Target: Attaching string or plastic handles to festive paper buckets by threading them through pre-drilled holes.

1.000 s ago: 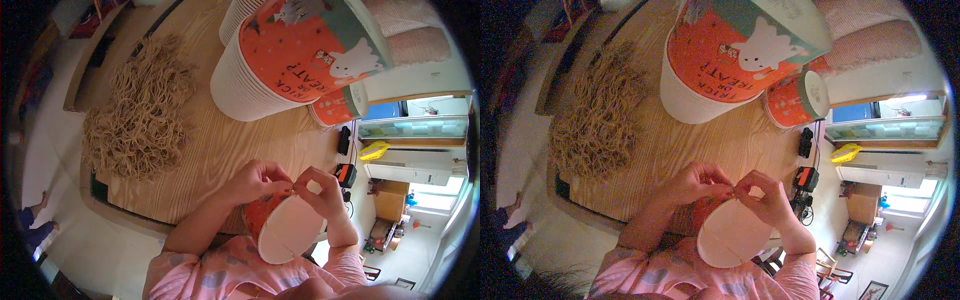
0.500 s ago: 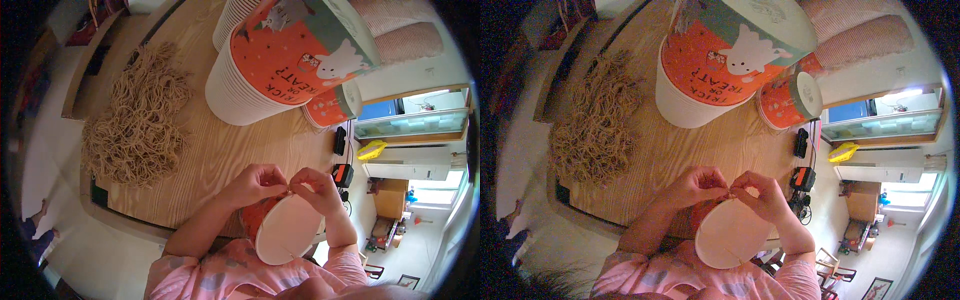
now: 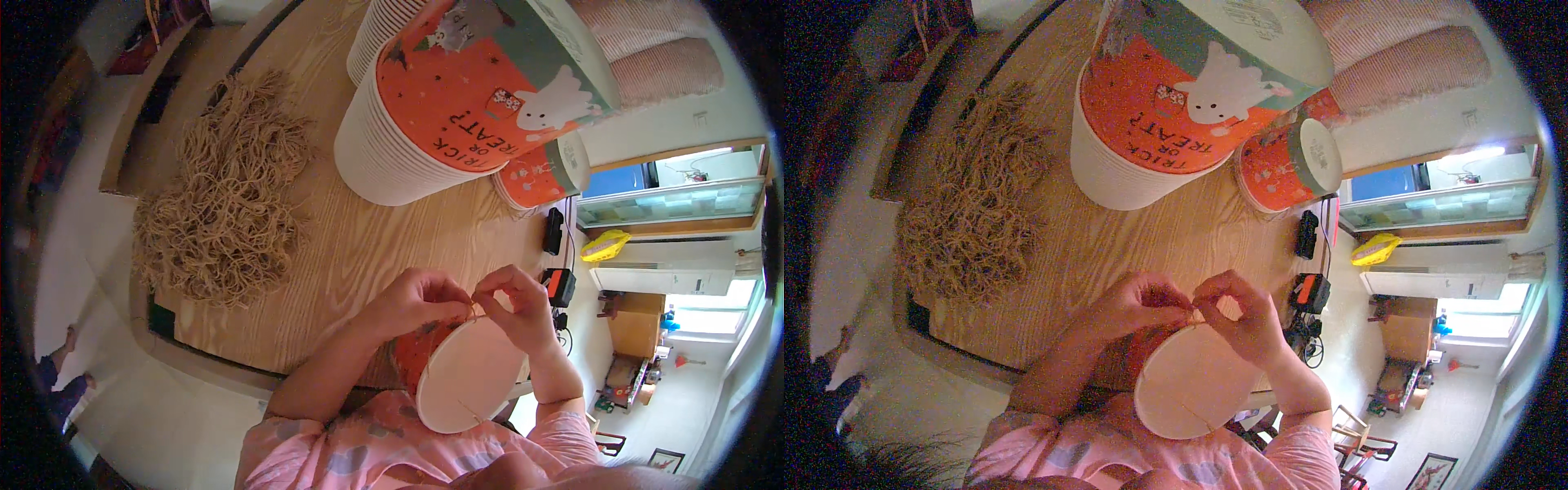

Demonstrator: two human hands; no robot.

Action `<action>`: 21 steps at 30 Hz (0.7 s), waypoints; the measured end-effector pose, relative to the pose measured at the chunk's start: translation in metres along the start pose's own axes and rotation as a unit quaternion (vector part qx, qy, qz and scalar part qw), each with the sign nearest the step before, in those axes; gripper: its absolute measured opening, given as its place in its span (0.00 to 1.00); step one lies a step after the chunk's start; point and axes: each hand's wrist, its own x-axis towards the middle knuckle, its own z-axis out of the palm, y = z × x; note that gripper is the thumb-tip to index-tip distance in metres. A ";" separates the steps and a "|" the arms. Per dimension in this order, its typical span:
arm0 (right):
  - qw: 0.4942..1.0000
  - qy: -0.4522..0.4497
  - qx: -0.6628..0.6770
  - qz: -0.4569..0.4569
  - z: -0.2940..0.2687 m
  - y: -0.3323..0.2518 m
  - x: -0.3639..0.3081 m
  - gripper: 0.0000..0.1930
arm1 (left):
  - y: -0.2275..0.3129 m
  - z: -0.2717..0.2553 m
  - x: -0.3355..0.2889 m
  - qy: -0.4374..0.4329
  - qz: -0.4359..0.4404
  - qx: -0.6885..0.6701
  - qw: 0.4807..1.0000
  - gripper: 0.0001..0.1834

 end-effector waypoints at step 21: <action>0.971 -0.134 -0.132 -0.149 -0.021 -0.019 0.021 0.12 | 0.008 0.004 -0.002 0.002 -0.015 0.030 0.999 0.08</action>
